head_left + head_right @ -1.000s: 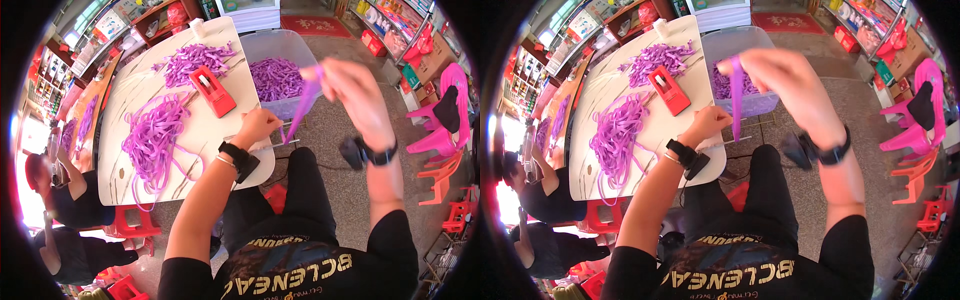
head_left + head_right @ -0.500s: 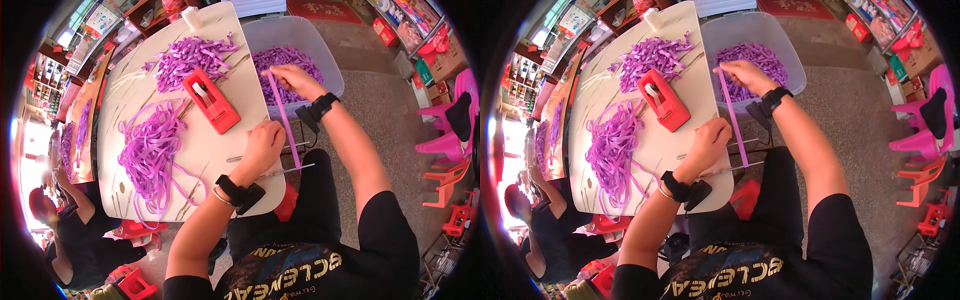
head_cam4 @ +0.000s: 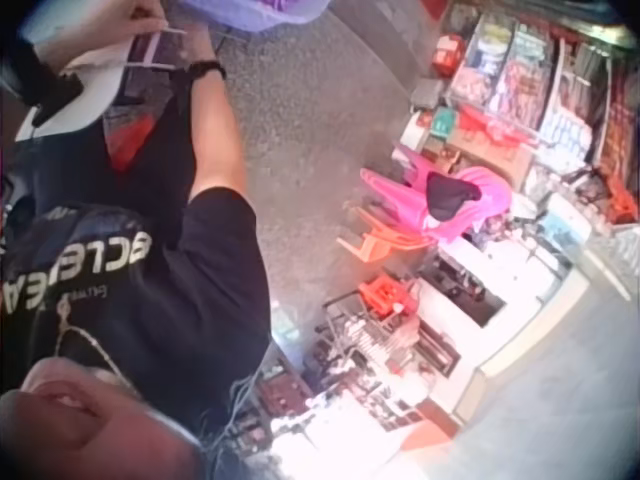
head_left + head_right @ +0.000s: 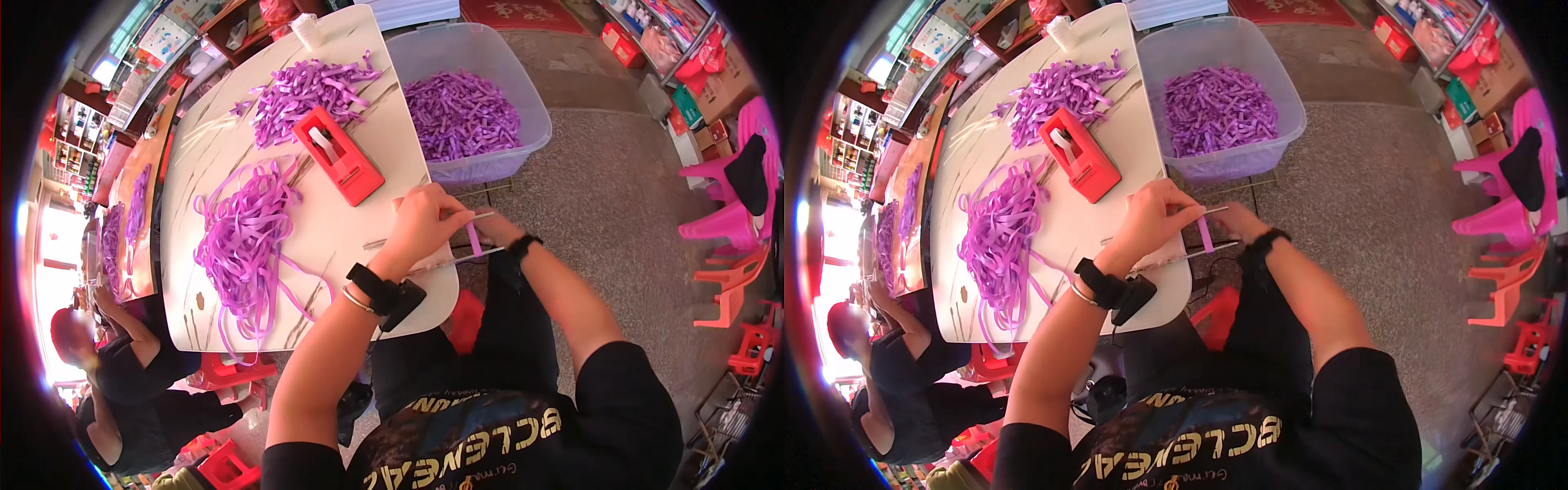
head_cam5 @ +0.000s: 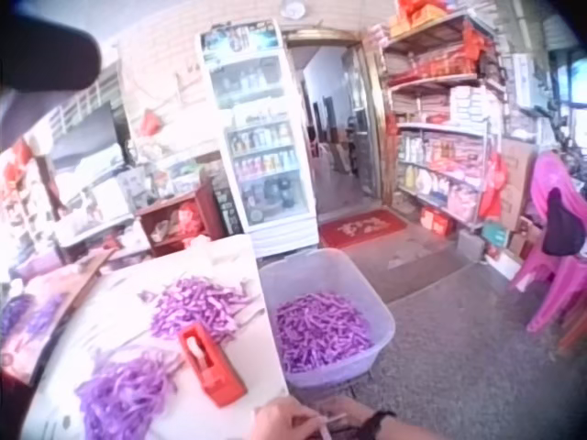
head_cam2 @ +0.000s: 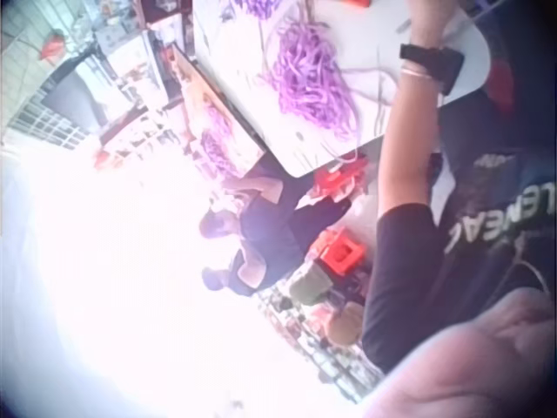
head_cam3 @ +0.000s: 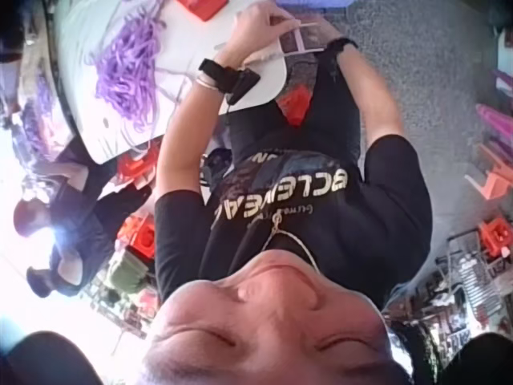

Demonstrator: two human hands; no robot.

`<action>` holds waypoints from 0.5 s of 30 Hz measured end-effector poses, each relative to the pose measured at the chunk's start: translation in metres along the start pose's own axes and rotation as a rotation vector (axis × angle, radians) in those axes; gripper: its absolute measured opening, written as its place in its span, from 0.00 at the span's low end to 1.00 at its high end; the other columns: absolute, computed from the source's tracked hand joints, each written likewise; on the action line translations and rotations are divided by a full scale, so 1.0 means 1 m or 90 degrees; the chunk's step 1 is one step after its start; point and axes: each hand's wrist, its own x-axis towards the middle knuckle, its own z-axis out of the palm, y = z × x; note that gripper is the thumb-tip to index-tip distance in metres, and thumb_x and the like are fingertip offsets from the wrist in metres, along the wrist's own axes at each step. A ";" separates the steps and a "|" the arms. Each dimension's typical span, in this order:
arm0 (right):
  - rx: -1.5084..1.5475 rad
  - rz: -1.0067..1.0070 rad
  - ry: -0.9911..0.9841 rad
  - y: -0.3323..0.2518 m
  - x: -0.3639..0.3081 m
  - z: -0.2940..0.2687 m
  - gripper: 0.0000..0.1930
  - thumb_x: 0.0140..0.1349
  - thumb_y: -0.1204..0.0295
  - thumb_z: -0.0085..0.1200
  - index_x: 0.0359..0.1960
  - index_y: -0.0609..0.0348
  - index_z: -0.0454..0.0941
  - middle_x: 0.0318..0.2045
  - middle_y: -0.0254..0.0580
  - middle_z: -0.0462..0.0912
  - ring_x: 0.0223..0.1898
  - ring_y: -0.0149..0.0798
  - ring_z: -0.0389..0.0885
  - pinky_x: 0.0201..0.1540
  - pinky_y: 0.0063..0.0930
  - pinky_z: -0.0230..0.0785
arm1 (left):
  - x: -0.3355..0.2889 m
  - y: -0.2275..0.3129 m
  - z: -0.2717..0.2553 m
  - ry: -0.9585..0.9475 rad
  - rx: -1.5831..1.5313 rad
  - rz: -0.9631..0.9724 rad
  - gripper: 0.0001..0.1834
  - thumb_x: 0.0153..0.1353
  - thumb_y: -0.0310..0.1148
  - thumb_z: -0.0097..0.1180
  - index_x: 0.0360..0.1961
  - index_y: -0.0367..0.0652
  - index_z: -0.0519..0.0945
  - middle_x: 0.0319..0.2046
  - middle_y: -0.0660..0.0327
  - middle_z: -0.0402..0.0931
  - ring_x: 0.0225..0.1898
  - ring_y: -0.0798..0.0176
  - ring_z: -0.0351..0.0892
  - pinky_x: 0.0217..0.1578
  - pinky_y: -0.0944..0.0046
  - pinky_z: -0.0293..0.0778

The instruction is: Tying purple plastic ribbons into loops using a small wooden jig.

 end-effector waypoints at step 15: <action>-0.129 -0.119 -0.023 0.013 -0.243 0.060 0.12 0.62 0.69 0.42 0.38 0.61 0.78 0.14 0.28 0.69 0.18 0.21 0.66 0.22 0.14 0.58 | 0.004 -0.001 0.004 -0.031 0.022 0.016 0.09 0.45 0.35 0.61 0.22 0.41 0.81 0.20 0.62 0.73 0.22 0.66 0.72 0.25 0.67 0.66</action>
